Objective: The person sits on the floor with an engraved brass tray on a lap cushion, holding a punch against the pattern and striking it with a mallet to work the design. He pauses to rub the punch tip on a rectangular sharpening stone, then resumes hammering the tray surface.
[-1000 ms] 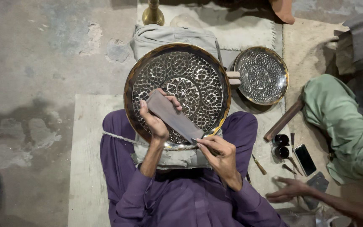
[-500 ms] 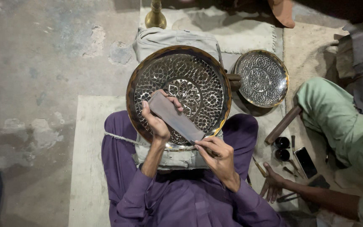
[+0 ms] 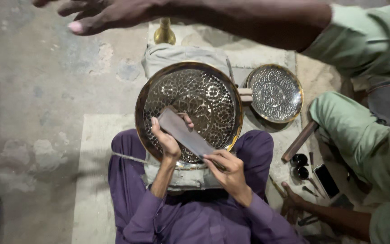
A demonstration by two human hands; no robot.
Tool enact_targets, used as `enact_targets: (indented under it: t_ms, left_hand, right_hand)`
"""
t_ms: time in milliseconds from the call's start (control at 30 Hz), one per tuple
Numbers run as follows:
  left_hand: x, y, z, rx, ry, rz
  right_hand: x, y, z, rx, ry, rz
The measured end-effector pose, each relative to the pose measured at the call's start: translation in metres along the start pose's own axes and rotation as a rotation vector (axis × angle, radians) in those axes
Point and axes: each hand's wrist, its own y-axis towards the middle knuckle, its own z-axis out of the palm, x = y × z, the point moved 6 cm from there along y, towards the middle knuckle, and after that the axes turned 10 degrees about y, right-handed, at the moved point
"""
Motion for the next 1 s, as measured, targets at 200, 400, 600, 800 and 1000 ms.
enact_targets:
  t_ms: [200, 400, 600, 800, 1000]
  left_hand:
    - [0.010, 0.003, -0.007, -0.038, -0.086, -0.060]
    - [0.009, 0.001, -0.012, -0.014, 0.002, -0.021]
    - [0.009, 0.000, -0.015, -0.012, -0.025, -0.014]
    - [0.006, -0.002, -0.017, -0.016, 0.009, -0.027]
    - [-0.007, -0.003, -0.013, -0.057, 0.054, -0.012]
  right_hand:
    - [0.000, -0.002, -0.002, 0.035, 0.016, 0.016]
    - [0.005, -0.002, 0.003, 0.013, 0.004, 0.027]
    - [0.003, -0.001, 0.007, 0.026, 0.008, 0.009]
    - [0.004, -0.008, 0.006, 0.009, 0.034, 0.006]
    - [0.002, 0.003, 0.014, 0.036, 0.001, -0.021]
